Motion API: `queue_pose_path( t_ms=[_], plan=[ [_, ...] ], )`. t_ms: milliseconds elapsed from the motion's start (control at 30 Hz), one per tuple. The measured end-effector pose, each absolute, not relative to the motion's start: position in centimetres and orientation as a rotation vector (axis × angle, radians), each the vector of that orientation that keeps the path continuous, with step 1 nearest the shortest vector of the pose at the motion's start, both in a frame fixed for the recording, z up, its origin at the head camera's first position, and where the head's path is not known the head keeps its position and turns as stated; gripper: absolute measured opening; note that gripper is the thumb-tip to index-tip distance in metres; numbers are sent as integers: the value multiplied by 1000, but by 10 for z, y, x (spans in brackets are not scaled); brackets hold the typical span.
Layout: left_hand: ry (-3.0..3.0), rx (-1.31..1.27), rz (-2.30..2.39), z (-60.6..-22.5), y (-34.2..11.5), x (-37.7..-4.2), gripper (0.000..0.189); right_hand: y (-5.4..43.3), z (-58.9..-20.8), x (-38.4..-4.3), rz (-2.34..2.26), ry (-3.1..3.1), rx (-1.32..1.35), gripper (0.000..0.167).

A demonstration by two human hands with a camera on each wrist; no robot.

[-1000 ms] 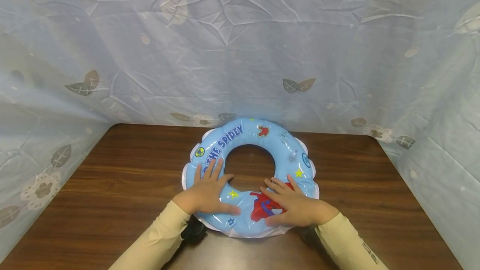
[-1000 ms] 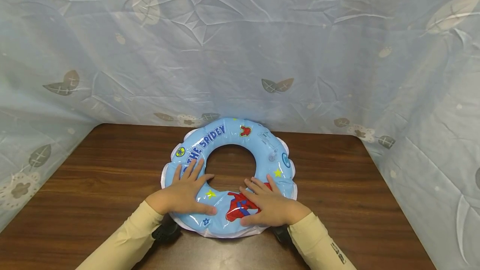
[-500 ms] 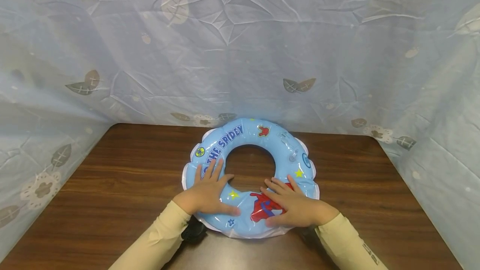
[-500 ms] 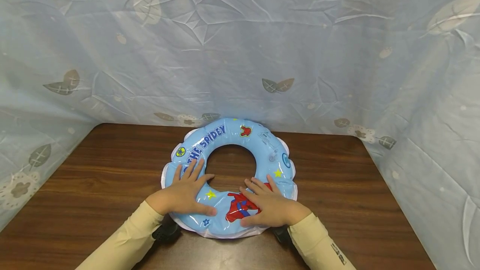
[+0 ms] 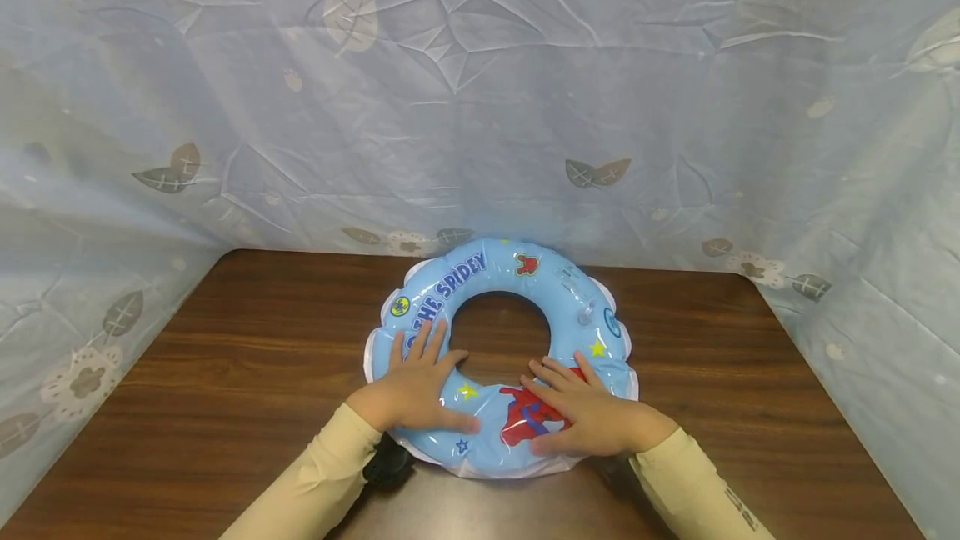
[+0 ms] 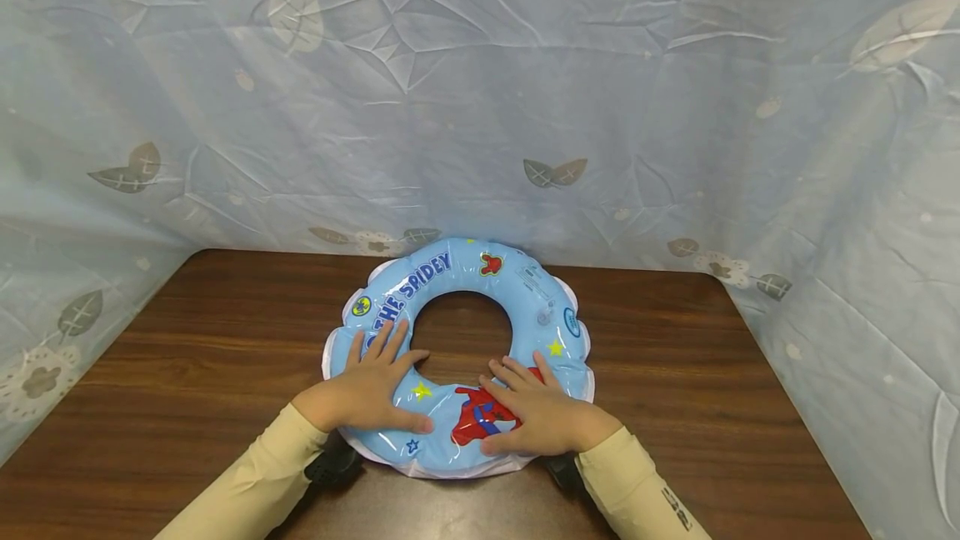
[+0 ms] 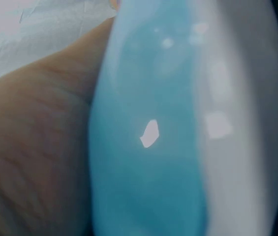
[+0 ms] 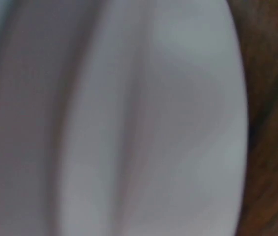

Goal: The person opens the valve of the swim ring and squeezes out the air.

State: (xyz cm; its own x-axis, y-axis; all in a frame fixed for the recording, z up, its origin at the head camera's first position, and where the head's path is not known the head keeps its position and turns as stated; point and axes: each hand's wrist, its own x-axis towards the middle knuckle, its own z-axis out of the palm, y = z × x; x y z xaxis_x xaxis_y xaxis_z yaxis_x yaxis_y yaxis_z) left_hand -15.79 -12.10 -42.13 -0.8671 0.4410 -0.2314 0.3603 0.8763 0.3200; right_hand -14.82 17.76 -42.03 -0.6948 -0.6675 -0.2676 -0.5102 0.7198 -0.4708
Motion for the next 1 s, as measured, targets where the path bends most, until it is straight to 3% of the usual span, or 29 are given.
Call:
queue_pose_path(
  t_ms=[1000],
  plan=[
    [2736,594,405,-422,-121,-160,111,178,-421,-149,-514,2496,-899,95]
  ],
)
